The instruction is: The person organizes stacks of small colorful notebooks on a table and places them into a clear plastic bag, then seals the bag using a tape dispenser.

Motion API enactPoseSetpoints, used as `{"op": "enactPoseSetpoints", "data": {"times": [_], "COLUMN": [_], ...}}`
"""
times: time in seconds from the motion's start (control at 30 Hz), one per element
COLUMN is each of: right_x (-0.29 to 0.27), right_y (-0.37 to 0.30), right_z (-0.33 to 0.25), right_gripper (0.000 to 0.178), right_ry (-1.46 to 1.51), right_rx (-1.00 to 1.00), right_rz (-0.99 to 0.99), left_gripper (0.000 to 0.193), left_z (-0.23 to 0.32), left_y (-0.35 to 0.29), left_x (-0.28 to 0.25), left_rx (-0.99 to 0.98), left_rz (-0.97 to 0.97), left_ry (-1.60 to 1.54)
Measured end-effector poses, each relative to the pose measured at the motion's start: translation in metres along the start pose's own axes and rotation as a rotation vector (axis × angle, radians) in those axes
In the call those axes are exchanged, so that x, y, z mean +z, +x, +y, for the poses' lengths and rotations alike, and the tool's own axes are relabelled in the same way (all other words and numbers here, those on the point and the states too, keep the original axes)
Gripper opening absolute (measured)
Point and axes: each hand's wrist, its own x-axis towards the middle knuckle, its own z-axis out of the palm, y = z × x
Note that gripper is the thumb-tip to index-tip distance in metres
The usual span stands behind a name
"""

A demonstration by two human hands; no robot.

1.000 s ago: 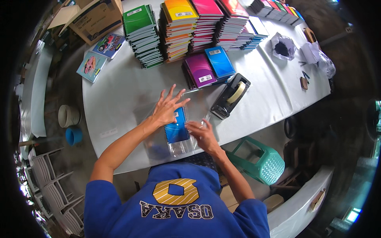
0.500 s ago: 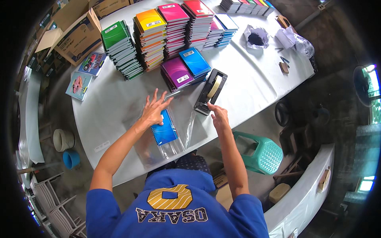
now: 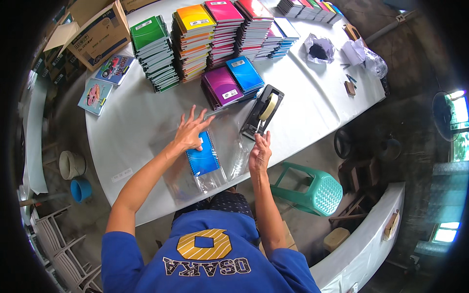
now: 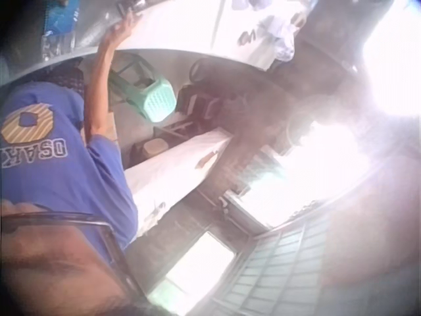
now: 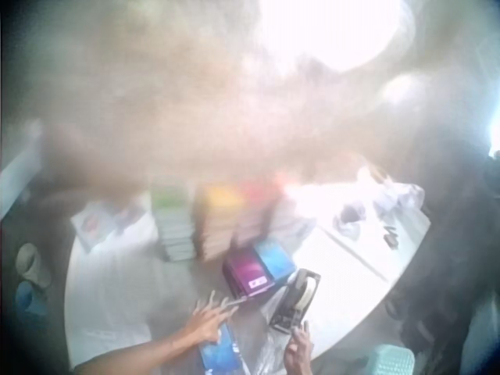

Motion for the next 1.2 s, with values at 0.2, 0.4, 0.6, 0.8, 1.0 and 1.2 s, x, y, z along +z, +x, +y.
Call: {"op": "enactPoseSetpoints", "data": {"times": [0.2,0.4,0.6,0.8,1.0,1.2], "right_x": [-0.003,0.037,0.137,0.146,0.15,0.148], "right_y": [-0.006,-0.018,-0.037,-0.032,-0.041,-0.016], "right_z": [-0.009,-0.061,0.006,0.04,0.055,0.037], "right_gripper": [0.014,0.015,0.03,0.029,0.042,0.061], "right_ry": [-0.646,-1.904,-1.632,-2.044,-2.321,-2.341], "right_rx": [-0.155,-0.405,0.247,0.102,-0.143,-0.021], "right_rz": [0.015,-0.086,-1.098,-1.06,-1.127,-1.213], "left_gripper": [0.125,0.128,0.132,0.133,0.132,0.128], "left_z": [-0.007,-0.017,-0.023,-0.024,-0.025,-0.019], "left_y": [0.003,0.003,0.006,0.003,0.003,-0.012], "left_x": [0.001,-0.003,0.001,0.005,0.009,-0.001], "left_rx": [-0.001,-0.047,-0.044,-0.058,-0.016,-0.053], "left_rz": [-0.009,-0.035,-0.042,-0.011,0.034,0.019], "left_ry": [-0.05,-0.123,-0.163,-0.169,-0.157,-0.12]}}
